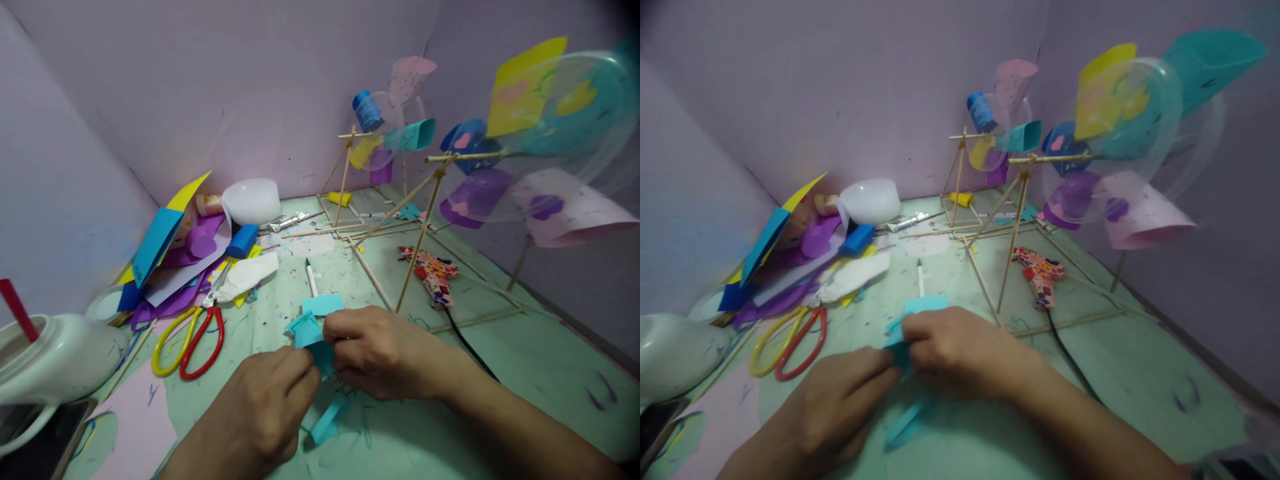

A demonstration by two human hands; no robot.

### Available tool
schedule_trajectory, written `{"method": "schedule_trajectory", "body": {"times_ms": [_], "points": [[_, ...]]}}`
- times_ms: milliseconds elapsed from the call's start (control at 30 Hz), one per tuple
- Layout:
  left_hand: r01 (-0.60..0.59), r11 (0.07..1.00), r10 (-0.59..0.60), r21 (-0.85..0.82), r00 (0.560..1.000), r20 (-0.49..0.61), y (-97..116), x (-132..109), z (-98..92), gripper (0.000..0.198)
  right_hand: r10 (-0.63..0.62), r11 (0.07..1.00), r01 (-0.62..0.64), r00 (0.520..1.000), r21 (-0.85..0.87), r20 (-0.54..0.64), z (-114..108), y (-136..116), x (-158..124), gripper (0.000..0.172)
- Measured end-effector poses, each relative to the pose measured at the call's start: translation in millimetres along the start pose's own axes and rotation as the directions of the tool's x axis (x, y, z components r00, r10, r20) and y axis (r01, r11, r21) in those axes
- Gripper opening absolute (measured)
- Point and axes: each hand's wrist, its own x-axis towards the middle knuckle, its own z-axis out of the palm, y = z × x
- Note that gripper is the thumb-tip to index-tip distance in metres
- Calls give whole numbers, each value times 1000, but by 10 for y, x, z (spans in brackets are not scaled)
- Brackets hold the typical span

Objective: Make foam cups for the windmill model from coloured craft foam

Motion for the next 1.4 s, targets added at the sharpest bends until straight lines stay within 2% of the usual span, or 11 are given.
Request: {"method": "schedule_trajectory", "body": {"times_ms": [233, 1033, 1400], "points": [[-24, 1000, 24, 20, 1000, 7, -9, -12, -7, 27, 0, 1000, 0, 1000, 0, 8, 4, -6, 2, 26], [-23, 1000, 23, 7, 1000, 12, 1, 28, -24, 26, -10, 999, 8, 999, -32, -40, 22, -2, -3, 19], [-33, 999, 33, 4, 999, -1, -4, 24, -20, 26, -3, 1000, 3, 1000, -16, -5, 9, 4, 3, 17]]}}
